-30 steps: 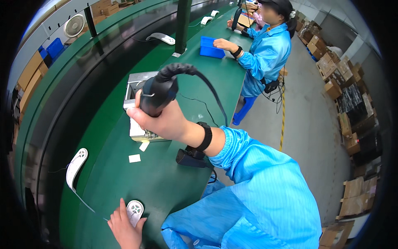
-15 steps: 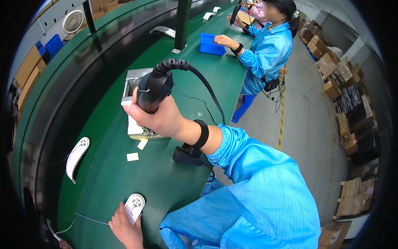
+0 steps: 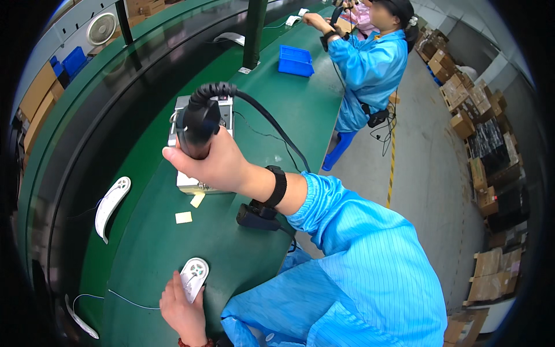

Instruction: Using an electric screwdriver and a dispenser machine to assemble electronic or plastic housing components.

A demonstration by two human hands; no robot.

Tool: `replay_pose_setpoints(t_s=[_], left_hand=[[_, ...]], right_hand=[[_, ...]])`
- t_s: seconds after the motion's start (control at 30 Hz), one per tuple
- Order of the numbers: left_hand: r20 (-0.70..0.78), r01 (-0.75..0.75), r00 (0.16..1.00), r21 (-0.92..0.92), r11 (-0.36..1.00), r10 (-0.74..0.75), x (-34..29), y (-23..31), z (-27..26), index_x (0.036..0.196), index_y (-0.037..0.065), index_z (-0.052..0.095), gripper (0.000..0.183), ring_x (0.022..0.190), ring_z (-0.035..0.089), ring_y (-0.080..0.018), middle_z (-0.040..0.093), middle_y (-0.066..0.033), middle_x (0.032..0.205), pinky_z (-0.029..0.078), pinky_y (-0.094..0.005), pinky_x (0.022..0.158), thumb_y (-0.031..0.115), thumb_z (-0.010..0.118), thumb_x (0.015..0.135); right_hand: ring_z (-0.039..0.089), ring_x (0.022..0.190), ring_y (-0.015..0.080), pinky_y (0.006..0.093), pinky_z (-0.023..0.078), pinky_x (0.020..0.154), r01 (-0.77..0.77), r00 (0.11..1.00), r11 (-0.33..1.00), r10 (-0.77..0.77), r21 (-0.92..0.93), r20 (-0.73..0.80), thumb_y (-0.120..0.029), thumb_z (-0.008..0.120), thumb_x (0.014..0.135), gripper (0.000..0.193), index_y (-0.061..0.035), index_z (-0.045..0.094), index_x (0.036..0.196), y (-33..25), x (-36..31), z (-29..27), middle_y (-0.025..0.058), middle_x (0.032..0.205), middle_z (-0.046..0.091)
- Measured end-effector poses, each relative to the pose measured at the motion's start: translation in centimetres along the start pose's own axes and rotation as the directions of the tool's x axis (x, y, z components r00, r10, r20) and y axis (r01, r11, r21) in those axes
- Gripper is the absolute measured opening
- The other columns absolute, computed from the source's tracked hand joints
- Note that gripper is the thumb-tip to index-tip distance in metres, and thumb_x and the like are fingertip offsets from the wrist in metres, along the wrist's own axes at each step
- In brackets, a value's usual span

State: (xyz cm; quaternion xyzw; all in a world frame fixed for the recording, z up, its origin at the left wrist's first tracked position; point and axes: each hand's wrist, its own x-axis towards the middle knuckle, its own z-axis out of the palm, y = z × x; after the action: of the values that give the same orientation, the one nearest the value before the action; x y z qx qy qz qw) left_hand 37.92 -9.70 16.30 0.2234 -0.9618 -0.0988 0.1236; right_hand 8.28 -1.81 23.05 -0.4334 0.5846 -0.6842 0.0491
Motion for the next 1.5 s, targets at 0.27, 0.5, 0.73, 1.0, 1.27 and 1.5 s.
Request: replay_pose_setpoints(t_s=[0.27, 0.5, 0.73, 1.0, 1.27, 1.5], left_hand=[[0.098, 0.092, 0.991, -0.04, 0.995, -0.087, 1.1, 1.0, 1.0, 0.126, 0.002, 0.059, 0.072, 0.085, 0.06, -0.0308, 0.061, -0.011, 0.098, 0.049, -0.0408, 0.072, 0.033, 0.085, 0.067], [0.047, 0.112, 0.993, -0.049, 0.993, -0.11, 0.4, 0.2, 1.1, 0.114, 0.002, 0.059, 0.069, 0.082, 0.06, -0.0291, 0.057, -0.009, 0.09, 0.049, -0.0404, 0.068, 0.048, 0.08, 0.068], [0.017, 0.096, 0.995, -0.071, 0.993, -0.095, 0.0, -0.2, 1.1, 0.109, 0.002, 0.06, 0.064, 0.08, 0.06, -0.0269, 0.056, -0.0076, 0.087, 0.048, -0.0395, 0.067, 0.05, 0.078, 0.071], [0.017, 0.091, 0.996, -0.065, 0.994, -0.09, 0.0, -0.4, 1.3, 0.108, 0.001, 0.06, 0.063, 0.08, 0.059, -0.0263, 0.056, -0.0075, 0.087, 0.048, -0.0394, 0.067, 0.051, 0.077, 0.072], [0.023, 0.09, 0.996, -0.06, 0.994, -0.089, 0.2, -0.4, 1.6, 0.107, 0.002, 0.061, 0.062, 0.08, 0.059, -0.0261, 0.056, -0.0074, 0.087, 0.048, -0.0393, 0.067, 0.05, 0.077, 0.072], [-0.011, 0.086, 0.996, -0.043, 0.995, -0.086, 0.1, -0.2, 2.1, 0.109, 0.001, 0.061, 0.063, 0.079, 0.059, -0.0267, 0.057, -0.0081, 0.087, 0.047, -0.0395, 0.067, 0.048, 0.079, 0.071]], right_hand=[[0.056, 0.053, 0.0072, 0.0232, 0.045, 0.05, -0.154, 0.986, 0.943, 0.164, 0.295, -0.01, -0.007, 0.065, 0.092, 0.015, -0.0047, 0.054, 0.083, 0.2, -2.0, 1.6, 0.0001, 0.064, 0.058], [0.056, 0.061, 0.0167, 0.0332, 0.048, 0.058, -0.193, 0.961, 0.849, 0.063, 0.492, 0.27, -0.009, 0.062, 0.093, 0.022, -0.0052, 0.043, 0.103, -1.6, -7.8, 5.8, 0.0088, 0.072, 0.057], [0.06, 0.069, 0.0137, 0.0282, 0.05, 0.063, -0.271, 0.898, 0.9, 0.109, 0.34, 0.426, -0.002, 0.066, 0.089, 0.026, -0.0042, 0.044, 0.103, -1.7, -8.5, 8.9, 0.0079, 0.079, 0.061], [0.054, 0.064, 0.0092, 0.0259, 0.041, 0.056, -0.379, 0.924, 0.796, 0.293, 0.473, 0.247, -0.002, 0.075, 0.078, 0.018, -0.0054, 0.057, 0.082, -1.2, -8.7, 10.2, 0.0008, 0.073, 0.057], [0.059, 0.059, 0.0143, 0.0281, 0.048, 0.055, -0.279, 0.92, 0.884, 0.133, 0.375, 0.369, -0.002, 0.062, 0.091, 0.02, -0.0032, 0.044, 0.101, 0.1, -8.6, 9.5, 0.0094, 0.072, 0.06], [0.059, 0.059, 0.0111, 0.0259, 0.048, 0.054, -0.214, 0.938, 0.939, 0.121, 0.269, 0.325, -0.004, 0.068, 0.087, 0.018, -0.0024, 0.051, 0.091, 0.4, -8.3, 10.1, 0.0073, 0.071, 0.062]])
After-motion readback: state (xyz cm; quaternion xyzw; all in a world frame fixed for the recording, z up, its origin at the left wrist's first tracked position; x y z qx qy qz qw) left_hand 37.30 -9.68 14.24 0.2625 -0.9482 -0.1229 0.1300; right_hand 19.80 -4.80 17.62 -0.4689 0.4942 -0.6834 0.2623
